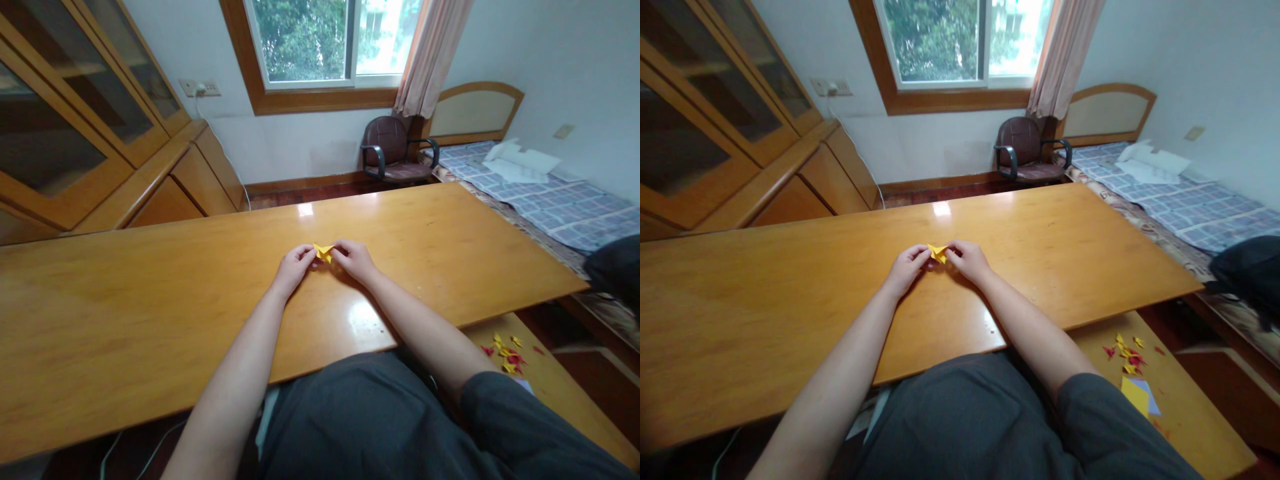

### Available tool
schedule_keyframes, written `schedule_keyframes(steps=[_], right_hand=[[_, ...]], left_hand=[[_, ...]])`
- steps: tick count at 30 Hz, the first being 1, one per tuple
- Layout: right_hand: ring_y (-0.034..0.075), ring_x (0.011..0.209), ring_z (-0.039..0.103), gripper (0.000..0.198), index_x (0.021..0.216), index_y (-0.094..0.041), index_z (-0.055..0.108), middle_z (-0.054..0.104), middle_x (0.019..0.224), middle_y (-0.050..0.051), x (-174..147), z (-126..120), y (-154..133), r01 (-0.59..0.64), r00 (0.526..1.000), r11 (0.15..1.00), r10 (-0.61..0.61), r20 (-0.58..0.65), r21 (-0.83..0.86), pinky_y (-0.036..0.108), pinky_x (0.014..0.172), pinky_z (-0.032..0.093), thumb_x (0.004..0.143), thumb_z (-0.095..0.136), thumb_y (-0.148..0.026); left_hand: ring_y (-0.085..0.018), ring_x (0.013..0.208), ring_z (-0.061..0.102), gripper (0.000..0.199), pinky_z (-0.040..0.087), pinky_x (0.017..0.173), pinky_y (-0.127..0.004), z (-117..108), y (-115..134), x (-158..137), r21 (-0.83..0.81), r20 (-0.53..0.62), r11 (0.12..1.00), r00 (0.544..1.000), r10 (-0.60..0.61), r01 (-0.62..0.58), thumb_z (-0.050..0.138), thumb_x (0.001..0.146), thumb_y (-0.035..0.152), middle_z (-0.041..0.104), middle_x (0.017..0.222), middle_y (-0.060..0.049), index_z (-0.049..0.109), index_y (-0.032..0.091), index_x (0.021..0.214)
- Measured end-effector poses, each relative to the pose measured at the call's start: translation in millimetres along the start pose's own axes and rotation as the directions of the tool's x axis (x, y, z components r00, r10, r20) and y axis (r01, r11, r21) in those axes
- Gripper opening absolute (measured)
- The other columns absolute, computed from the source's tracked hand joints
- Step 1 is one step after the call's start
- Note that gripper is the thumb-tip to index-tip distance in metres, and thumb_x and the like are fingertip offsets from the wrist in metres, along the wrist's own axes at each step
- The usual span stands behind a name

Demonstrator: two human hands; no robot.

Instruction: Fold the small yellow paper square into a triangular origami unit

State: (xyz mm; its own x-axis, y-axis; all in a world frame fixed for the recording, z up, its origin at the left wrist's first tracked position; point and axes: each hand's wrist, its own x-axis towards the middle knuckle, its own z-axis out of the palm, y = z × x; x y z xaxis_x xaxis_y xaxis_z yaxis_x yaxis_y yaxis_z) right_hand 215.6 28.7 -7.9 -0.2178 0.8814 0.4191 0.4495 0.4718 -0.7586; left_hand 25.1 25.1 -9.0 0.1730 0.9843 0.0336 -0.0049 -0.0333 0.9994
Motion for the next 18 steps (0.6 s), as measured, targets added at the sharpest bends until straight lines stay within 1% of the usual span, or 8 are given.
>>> schedule_keyframes(steps=[2,9,14,16,18], right_hand=[[0.013,0.069,0.061,0.019,0.088,-0.017,0.072,0.072,0.079,0.001,0.1,0.3,-0.1,-0.008,1.000,1.000,0.008,-0.001,-0.010,0.022,0.066,0.043,0.084,0.054,-0.023],[0.012,0.066,0.059,0.019,0.088,-0.017,0.072,0.071,0.078,0.002,0.6,2.8,3.8,0.022,1.000,0.998,-0.022,0.013,-0.052,0.023,0.066,0.043,0.083,0.055,-0.022],[0.012,0.066,0.058,0.019,0.093,-0.017,0.072,0.071,0.083,0.003,-0.7,2.4,2.0,0.028,0.999,0.999,-0.028,0.014,-0.017,0.023,0.066,0.045,0.084,0.056,-0.024],[0.011,0.065,0.057,0.021,0.098,-0.018,0.070,0.071,0.086,0.003,-1.7,1.6,-0.3,0.061,0.998,0.998,-0.062,0.018,0.017,0.024,0.065,0.046,0.084,0.056,-0.025],[0.011,0.065,0.056,0.023,0.102,-0.018,0.070,0.069,0.088,0.003,-2.7,0.7,-2.5,0.124,0.992,0.991,-0.125,0.020,0.044,0.024,0.066,0.047,0.084,0.056,-0.023]], left_hand=[[-0.017,0.070,0.066,0.038,0.052,0.068,-0.028,0.2,0.6,-0.4,-0.011,-0.002,1.000,1.000,-0.005,0.005,0.071,0.073,0.047,0.072,0.079,-0.004,0.067,0.014,0.091],[-0.017,0.072,0.066,0.043,0.053,0.070,-0.028,-1.0,2.9,-1.7,-0.028,0.012,1.000,1.000,-0.011,0.011,0.074,0.070,0.044,0.071,0.084,-0.004,0.065,0.014,0.100],[-0.013,0.068,0.063,0.041,0.051,0.069,-0.025,-3.3,-0.6,0.6,-0.036,-0.005,0.999,1.000,0.029,-0.029,0.072,0.072,0.037,0.065,0.073,0.000,0.064,0.014,0.105],[-0.012,0.066,0.062,0.041,0.051,0.069,-0.025,-4.4,-3.0,2.0,-0.052,-0.020,0.997,0.999,0.047,-0.048,0.071,0.073,0.034,0.063,0.070,0.002,0.062,0.015,0.108],[-0.012,0.067,0.061,0.042,0.052,0.070,-0.025,-5.3,-4.8,3.1,-0.081,-0.032,0.995,0.998,0.057,-0.059,0.070,0.073,0.032,0.062,0.070,0.003,0.060,0.016,0.111]])
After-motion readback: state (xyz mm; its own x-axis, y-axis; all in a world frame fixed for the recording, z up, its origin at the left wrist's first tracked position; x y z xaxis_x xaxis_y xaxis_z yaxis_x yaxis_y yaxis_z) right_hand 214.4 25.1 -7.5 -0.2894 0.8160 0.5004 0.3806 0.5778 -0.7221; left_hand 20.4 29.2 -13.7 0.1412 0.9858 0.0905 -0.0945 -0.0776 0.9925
